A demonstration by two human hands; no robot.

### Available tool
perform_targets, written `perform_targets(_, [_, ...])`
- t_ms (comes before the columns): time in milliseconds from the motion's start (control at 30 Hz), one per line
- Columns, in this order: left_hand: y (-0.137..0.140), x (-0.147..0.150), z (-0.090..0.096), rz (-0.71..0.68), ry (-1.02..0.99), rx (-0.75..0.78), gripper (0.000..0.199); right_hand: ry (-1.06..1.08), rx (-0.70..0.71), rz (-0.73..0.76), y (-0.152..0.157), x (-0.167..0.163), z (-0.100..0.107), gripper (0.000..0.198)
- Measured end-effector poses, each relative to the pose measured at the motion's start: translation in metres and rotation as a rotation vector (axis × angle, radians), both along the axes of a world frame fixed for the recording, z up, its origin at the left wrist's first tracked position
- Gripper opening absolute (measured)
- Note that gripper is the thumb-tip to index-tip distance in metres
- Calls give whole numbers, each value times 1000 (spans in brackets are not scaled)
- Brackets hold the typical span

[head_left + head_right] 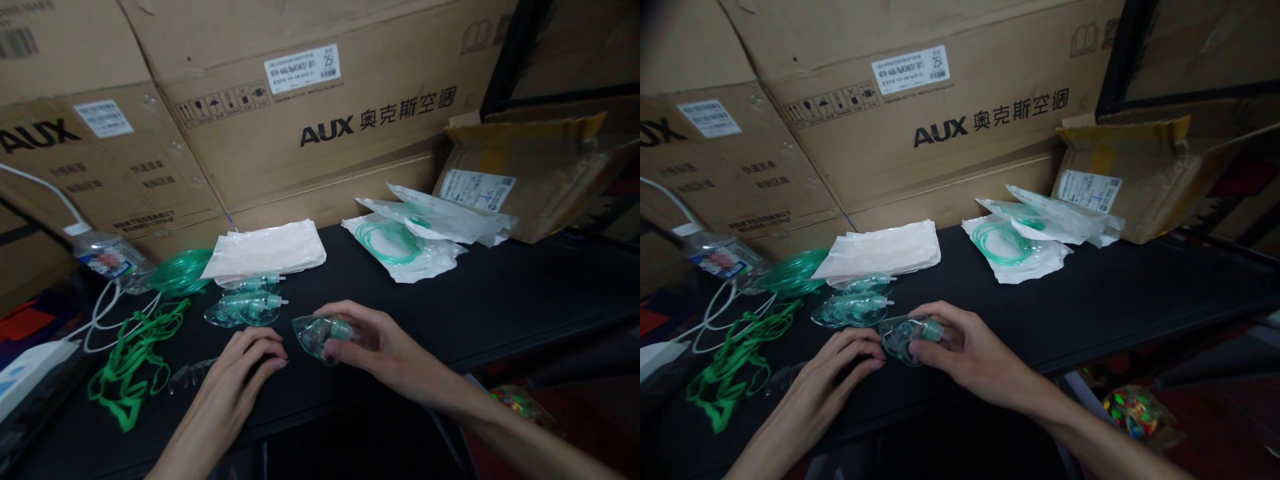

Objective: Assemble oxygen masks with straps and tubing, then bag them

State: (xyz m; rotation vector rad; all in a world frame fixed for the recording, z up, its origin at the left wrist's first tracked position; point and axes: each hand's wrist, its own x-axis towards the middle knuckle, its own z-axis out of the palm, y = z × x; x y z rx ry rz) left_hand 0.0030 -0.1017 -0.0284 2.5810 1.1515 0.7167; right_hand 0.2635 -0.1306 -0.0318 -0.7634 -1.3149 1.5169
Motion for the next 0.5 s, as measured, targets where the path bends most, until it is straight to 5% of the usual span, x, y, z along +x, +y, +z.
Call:
perform_targets(267, [1, -6, -9, 143, -215, -74, 14, -51, 57, 2, -2, -3, -9, 45])
perform_targets(500, [-10, 15, -7, 183, -557, -105, 21, -386, 245, -178, -9, -6, -6, 31])
